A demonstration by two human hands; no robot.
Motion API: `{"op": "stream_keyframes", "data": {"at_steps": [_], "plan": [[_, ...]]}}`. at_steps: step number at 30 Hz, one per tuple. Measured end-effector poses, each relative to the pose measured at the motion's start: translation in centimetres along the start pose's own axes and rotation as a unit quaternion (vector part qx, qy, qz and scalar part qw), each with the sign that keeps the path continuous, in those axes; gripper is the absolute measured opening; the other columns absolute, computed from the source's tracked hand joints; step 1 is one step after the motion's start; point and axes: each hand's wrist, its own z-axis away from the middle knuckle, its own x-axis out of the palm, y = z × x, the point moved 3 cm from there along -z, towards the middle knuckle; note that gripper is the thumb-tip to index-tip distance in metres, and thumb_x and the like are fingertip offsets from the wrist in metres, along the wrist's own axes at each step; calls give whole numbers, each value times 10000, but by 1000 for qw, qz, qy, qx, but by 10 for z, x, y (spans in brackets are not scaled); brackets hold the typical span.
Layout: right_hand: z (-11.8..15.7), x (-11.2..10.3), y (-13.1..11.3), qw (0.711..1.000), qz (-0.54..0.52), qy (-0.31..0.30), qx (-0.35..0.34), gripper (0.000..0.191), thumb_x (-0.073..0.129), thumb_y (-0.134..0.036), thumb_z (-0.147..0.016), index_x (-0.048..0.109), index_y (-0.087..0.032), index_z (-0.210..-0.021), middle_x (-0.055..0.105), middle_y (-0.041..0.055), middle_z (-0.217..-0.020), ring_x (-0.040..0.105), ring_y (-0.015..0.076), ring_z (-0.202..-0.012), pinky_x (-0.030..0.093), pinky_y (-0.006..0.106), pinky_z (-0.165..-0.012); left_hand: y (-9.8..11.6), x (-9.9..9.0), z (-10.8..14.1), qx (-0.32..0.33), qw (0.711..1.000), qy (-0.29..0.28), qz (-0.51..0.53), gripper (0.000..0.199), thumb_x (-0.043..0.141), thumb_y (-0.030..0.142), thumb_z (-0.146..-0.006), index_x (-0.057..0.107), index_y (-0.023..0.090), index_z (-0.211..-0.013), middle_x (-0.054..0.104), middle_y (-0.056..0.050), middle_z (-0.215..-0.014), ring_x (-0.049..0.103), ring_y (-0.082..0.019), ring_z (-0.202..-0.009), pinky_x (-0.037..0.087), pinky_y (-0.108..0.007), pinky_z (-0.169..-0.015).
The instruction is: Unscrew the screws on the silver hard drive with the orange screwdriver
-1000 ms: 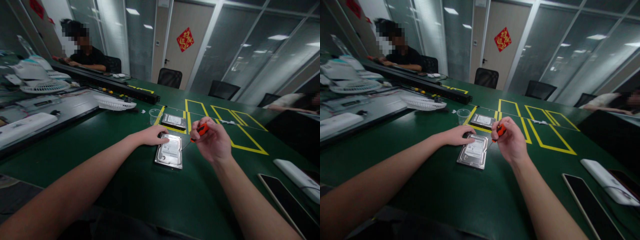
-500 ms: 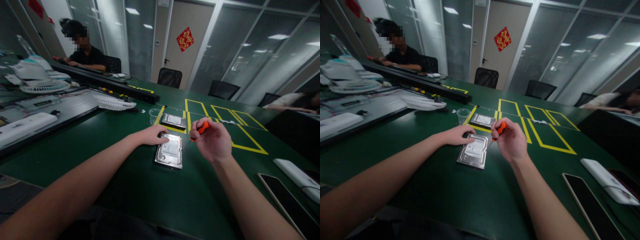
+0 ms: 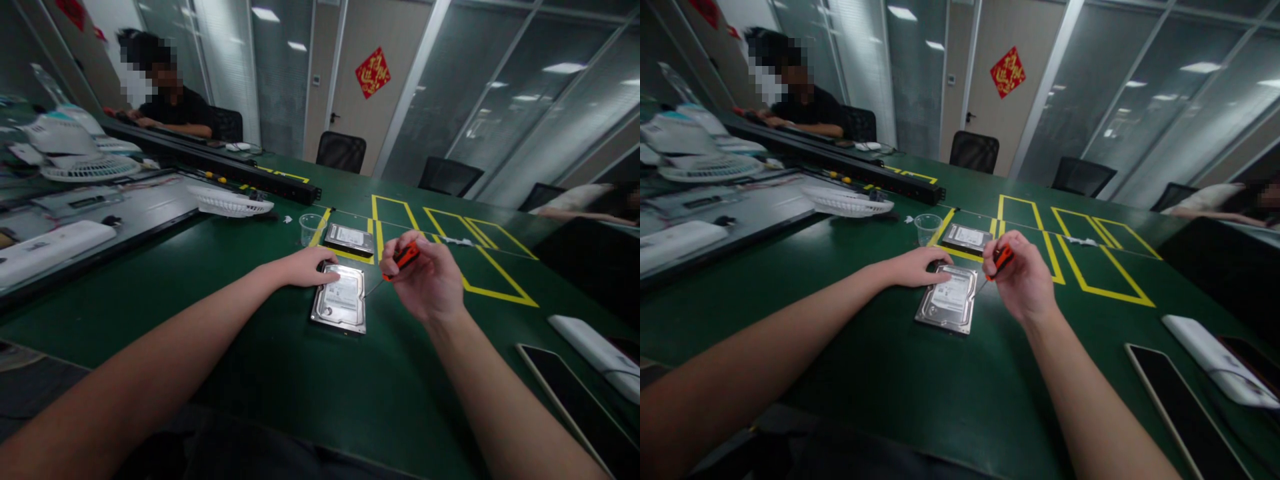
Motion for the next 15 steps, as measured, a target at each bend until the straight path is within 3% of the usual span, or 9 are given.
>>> {"op": "stream_keyframes", "data": {"at_steps": [15], "plan": [[1, 2, -2, 1000, 3, -13, -17, 178, 603, -351, -896, 656, -228, -780, 630, 25, -784, 535, 136, -621, 405, 311, -594, -1, 0, 0, -3, 1000, -1, 1, 436, 600, 524, -927, 664, 196, -1207, 694, -102, -1220, 634, -262, -1102, 469, -372, -944]]}}
